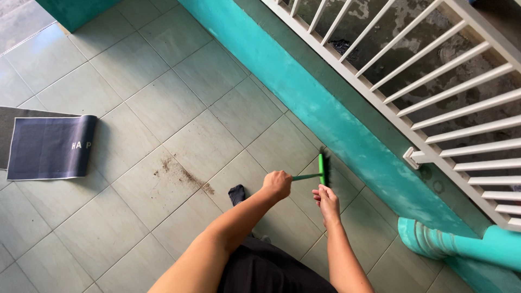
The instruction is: The person sweeps a tiled floor using a green broom, gathering scattered debris into a small pile. The person moves the broom back and forth across the floor, working around a teal column and a white railing, and eventually sweeps the debris toward a dark mat.
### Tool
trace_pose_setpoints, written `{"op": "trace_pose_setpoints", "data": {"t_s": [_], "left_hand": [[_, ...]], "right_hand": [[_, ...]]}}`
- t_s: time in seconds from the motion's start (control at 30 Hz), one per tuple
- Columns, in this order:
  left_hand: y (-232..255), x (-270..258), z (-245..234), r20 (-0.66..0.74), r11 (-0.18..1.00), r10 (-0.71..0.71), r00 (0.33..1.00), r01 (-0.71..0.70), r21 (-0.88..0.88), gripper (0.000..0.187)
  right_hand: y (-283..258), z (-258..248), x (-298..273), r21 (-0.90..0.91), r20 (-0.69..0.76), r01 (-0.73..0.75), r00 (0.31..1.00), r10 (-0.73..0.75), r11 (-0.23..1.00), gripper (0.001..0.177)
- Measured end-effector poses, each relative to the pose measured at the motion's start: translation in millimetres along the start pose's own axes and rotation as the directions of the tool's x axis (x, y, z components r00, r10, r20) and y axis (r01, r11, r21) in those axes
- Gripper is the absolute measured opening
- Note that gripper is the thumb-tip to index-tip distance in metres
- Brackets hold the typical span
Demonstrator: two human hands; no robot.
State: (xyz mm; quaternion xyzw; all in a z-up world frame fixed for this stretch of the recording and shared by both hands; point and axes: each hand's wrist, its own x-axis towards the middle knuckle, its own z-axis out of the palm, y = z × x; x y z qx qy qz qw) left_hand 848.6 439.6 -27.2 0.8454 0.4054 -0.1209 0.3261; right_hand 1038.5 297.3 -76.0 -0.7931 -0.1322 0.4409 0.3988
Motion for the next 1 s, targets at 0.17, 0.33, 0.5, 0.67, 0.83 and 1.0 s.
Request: {"op": "trace_pose_setpoints", "data": {"t_s": [0.17, 0.33, 0.5, 0.67, 0.83, 1.0], "left_hand": [[-100, 33, -17, -0.084, 0.978, -0.208, 0.974, 0.209, -0.002, 0.021], [-198, 42, -74, -0.155, 0.886, -0.465, 0.872, 0.459, -0.071, 0.026], [-245, 38, -132, -0.278, 0.830, -0.558, 0.782, 0.519, -0.204, 0.021], [-256, 16, -183, -0.400, 0.848, -0.530, 0.747, 0.464, -0.256, 0.023], [-235, 17, -206, -0.435, 0.897, -0.439, 0.787, 0.358, -0.258, 0.024], [-210, 39, -178, -0.353, 0.933, -0.340, 0.872, 0.265, -0.244, 0.034]], "right_hand": [[-35, 32, 45, -0.046, 0.060, 0.020, 0.998, -0.018, 0.999, 0.034], [-73, 98, 78, -0.075, 0.193, 0.087, 0.979, -0.071, 0.993, 0.035], [-122, 161, 100, -0.061, 0.323, 0.140, 0.940, -0.113, 0.988, 0.035], [-161, 195, 108, -0.086, 0.358, 0.185, 0.923, -0.143, 0.979, 0.035], [-178, 221, 118, -0.114, 0.372, 0.180, 0.920, -0.126, 0.977, 0.035], [-184, 221, 129, -0.128, 0.365, 0.171, 0.924, -0.114, 0.977, 0.035]]}}
